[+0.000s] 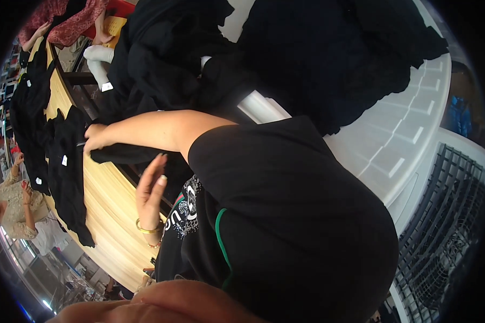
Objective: The recorder is trimming excess threads from black garments and sorting them into bins.
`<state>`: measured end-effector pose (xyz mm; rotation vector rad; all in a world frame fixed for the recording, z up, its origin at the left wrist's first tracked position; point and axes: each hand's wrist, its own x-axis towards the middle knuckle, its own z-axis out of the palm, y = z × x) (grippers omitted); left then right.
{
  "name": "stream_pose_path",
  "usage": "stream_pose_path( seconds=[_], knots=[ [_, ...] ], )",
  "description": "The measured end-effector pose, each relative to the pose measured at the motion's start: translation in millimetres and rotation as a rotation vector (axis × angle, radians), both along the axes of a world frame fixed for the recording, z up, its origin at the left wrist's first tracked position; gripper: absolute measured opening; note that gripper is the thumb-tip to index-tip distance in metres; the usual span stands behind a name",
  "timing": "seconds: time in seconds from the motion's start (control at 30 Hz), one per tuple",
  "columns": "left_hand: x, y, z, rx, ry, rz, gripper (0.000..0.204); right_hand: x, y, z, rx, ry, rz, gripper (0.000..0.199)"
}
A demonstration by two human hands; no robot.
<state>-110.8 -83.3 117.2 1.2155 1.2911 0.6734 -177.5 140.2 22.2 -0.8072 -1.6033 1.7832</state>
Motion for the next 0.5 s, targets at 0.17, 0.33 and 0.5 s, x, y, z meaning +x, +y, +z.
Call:
stream_pose_path(
  seconds=[0.17, 0.33, 0.5],
  knots=[
    [7.2, 53.4, 23.6, 0.211, -0.097, 0.053, 0.032, 52.3, 66.2, -0.3, 0.236, -0.559, 0.294, 0.042],
    [24.6, 85.7, 33.4, 0.563, -0.191, 0.054, 0.024, 112.1, 94.2, 100.9, 0.551, -0.492, 0.171, 0.043],
    [66.9, 129.2, 35.2, 0.612, -0.289, -0.081, 0.025, 345.9, 95.0, 139.3, 0.566, -0.294, -0.372, 0.063]
  ],
)
